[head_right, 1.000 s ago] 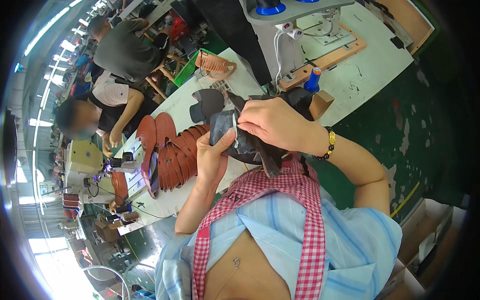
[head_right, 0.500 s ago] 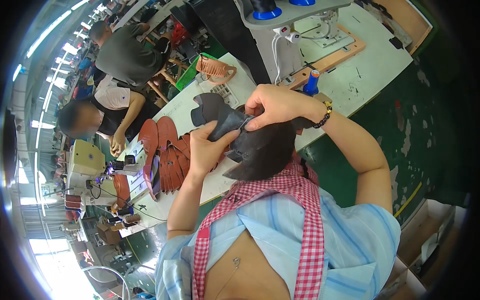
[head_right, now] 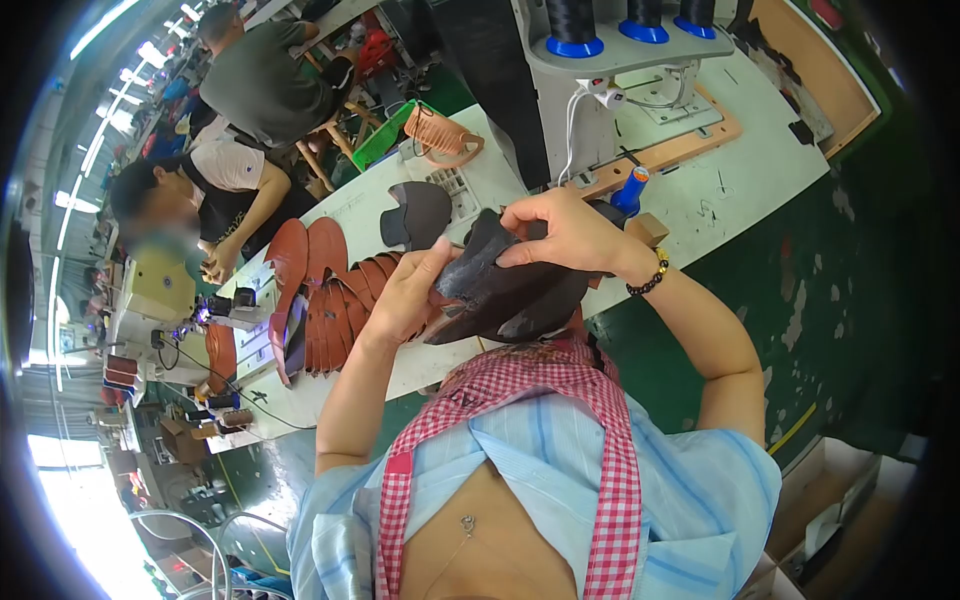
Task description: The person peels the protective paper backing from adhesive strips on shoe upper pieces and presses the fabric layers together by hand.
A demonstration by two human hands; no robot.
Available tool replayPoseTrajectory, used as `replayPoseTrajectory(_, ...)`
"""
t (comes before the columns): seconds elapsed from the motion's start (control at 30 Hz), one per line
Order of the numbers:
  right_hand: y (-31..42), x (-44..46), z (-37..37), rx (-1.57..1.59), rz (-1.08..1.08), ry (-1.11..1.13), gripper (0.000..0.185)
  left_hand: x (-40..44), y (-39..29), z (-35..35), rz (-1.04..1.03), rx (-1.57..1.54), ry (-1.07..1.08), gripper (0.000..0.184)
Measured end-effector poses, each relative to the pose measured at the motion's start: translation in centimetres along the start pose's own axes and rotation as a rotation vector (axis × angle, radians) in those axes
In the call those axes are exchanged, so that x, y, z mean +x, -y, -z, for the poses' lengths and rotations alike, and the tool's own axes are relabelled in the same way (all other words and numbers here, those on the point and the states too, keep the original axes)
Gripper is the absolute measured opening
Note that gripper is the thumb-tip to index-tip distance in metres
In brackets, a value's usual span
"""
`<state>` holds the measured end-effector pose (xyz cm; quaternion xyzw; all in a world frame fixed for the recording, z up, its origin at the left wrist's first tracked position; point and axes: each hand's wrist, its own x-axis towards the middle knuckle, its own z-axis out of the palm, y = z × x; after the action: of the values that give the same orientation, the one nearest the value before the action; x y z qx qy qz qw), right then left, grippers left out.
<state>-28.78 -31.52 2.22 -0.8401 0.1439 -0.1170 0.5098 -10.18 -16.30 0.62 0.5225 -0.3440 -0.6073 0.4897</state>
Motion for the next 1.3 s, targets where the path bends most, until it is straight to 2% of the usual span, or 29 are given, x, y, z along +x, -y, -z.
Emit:
replayPoseTrajectory(0.03,-0.1,0.0,-0.1,0.015,0.01,0.003,0.033,-0.1,-0.3,-0.3,-0.001,-0.069,-0.001,0.033)
replayPoseTrajectory(0.1,-0.6,-0.1,-0.3,0.047,0.028,0.008,0.036,0.0,0.1,0.0,-0.076,0.174,0.034,0.028)
replayPoseTrajectory(0.13,-0.5,-0.1,0.0,0.048,0.06,0.096,0.038,0.0,0.3,0.1,-0.113,0.297,0.052,0.026)
replayPoseTrajectory(0.2,0.2,0.1,1.1,0.053,0.126,0.27,0.043,-0.5,-0.3,-0.2,-0.106,0.316,0.052,0.023)
replayPoseTrajectory(0.23,0.6,0.1,2.3,0.103,0.078,0.425,0.052,-0.7,-0.5,-0.2,-0.101,0.327,0.055,0.022)
replayPoseTrajectory(0.3,-0.3,0.2,2.5,0.483,-0.059,0.449,0.052,-0.7,0.0,0.0,-0.111,0.367,0.05,0.021)
replayPoseTrajectory(0.33,-0.4,0.7,2.3,0.429,-0.119,0.426,0.047,-0.6,0.1,0.2,-0.119,0.387,0.048,0.021)
replayPoseTrajectory(0.37,-0.4,1.1,1.2,0.355,-0.097,0.329,0.031,-0.5,0.3,0.3,-0.104,0.368,0.052,0.021)
replayPoseTrajectory(0.4,0.1,1.4,0.4,0.144,-0.06,0.317,0.027,-0.4,0.4,0.4,-0.089,0.351,0.055,0.021)
replayPoseTrajectory(0.43,0.7,1.6,-0.2,-0.068,-0.02,0.304,0.028,-0.2,0.5,0.6,-0.076,0.335,0.057,0.021)
replayPoseTrajectory(0.47,0.6,1.5,-1.1,-0.162,0.101,0.198,0.032,-0.1,0.7,0.9,-0.051,0.299,0.074,0.021)
replayPoseTrajectory(0.53,0.3,1.6,-1.2,-0.181,0.055,0.217,0.029,0.1,1.1,1.5,0.002,0.222,0.107,0.021)
replayPoseTrajectory(0.6,-0.5,2.2,-0.6,-0.076,0.007,0.256,0.025,0.3,0.1,1.7,0.025,0.253,-0.005,0.02)
replayPoseTrajectory(0.63,-3.5,2.8,-0.5,0.049,0.178,0.107,0.023,0.6,-0.6,2.0,0.029,0.273,-0.059,0.02)
replayPoseTrajectory(0.7,-6.1,3.3,1.9,0.464,-0.017,-0.22,0.026,2.2,0.0,5.9,0.043,0.232,-0.299,0.016)
replayPoseTrajectory(0.77,-11.0,3.6,1.7,0.189,0.01,-0.371,0.024,5.3,2.7,11.9,-0.068,0.014,-0.419,0.013)
replayPoseTrajectory(0.8,-12.4,3.4,0.5,0.18,-0.115,-0.245,0.021,6.0,2.7,13.5,-0.058,0.042,-0.519,0.018)
replayPoseTrajectory(0.87,-14.1,3.6,-2.3,-0.034,-0.19,0.03,0.021,9.2,8.4,21.0,-0.046,0.199,-0.599,0.02)
replayPoseTrajectory(0.9,-14.6,3.7,-4.2,-0.141,-0.076,-0.047,0.026,10.2,9.9,23.2,-0.042,0.276,-0.64,0.022)
replayPoseTrajectory(0.97,-15.7,4.0,-6.5,-0.317,-0.007,-0.078,0.035,8.9,10.5,21.9,-0.12,1.413,-0.874,0.028)
replayPoseTrajectory(1.0,-15.2,3.8,-7.2,-0.438,0.015,-0.09,0.036,8.4,9.3,19.3,-0.304,1.287,-0.899,0.032)
replayPoseTrajectory(1.03,-14.9,3.7,-7.7,-0.554,0.036,-0.101,0.036,8.3,8.6,16.9,-0.44,1.243,-0.827,0.028)
replayPoseTrajectory(1.1,-15.0,3.5,-8.5,-0.518,0.037,-0.035,0.037,7.6,9.3,10.5,-0.369,1.156,-0.59,0.018)
replayPoseTrajectory(1.13,-15.1,3.8,-8.5,-0.51,0.05,-0.005,0.038,6.7,9.5,6.9,-0.219,1.228,-0.424,0.021)
replayPoseTrajectory(1.17,-15.1,4.0,-8.5,-0.525,0.093,-0.011,0.038,6.6,12.0,5.2,-0.328,1.274,-0.427,0.025)
replayPoseTrajectory(1.23,-15.3,3.9,-8.7,-0.556,0.185,-0.022,0.039,6.6,14.9,3.3,-0.238,1.34,-0.404,0.025)
replayPoseTrajectory(1.27,-15.1,3.8,-8.3,-0.508,0.112,0.031,0.041,6.6,15.3,2.7,-0.27,1.308,-0.434,0.024)
replayPoseTrajectory(1.3,-14.4,3.7,-7.9,-0.509,0.144,0.008,0.041,6.5,15.6,2.4,-0.302,1.275,-0.465,0.024)
